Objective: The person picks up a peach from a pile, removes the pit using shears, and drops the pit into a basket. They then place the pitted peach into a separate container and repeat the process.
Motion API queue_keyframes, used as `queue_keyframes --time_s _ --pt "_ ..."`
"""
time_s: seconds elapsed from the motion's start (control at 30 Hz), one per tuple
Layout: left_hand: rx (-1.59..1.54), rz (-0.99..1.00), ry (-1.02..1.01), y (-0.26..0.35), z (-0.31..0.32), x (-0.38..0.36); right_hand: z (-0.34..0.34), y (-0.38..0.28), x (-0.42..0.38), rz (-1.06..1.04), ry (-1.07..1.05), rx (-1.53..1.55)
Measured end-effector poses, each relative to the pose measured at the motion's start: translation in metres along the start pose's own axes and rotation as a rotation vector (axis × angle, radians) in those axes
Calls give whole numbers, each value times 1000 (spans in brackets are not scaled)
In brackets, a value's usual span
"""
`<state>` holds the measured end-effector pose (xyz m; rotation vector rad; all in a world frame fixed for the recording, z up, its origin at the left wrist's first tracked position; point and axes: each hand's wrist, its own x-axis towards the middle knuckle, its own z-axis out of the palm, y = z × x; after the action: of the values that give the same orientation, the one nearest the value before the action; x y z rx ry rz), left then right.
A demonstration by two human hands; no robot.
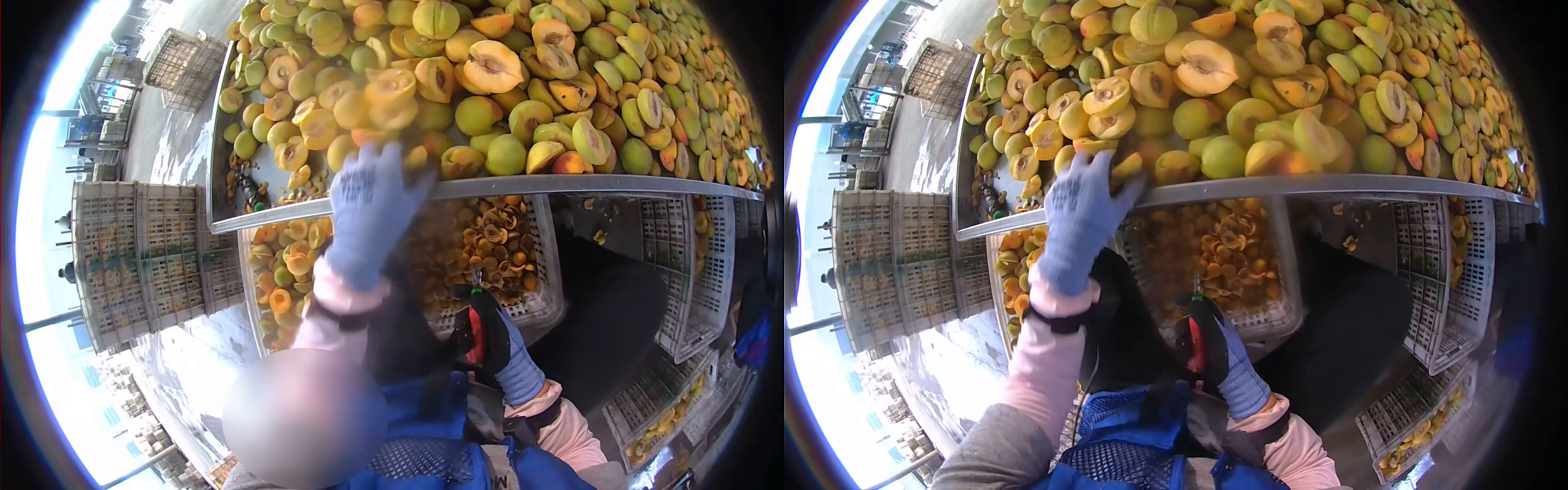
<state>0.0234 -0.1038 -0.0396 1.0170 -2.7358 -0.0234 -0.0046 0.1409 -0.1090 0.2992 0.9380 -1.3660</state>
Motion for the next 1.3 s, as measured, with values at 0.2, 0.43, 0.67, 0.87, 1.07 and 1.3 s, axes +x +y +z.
queue_keyframes --time_s 0.2,0.43,0.67,0.87,1.07,1.3 --pt "-176 239 70 -7 15 16 -17 -3 12 -133 66 98" --pt "-583 603 -93 45 -6 -73 -12 -15 2 -287 -102 310" --pt "-1607 -241 -261 80 -1 -122 0 -29 -16 -280 -65 30" --pt "-1351 -402 -264 81 0 -118 6 -19 -13 -546 52 -161" --pt "-1094 -195 -715 48 -11 -106 -8 -54 -22 -433 -88 -739" --pt "-947 26 -326 47 32 -148 17 -27 -39 -940 134 -969"
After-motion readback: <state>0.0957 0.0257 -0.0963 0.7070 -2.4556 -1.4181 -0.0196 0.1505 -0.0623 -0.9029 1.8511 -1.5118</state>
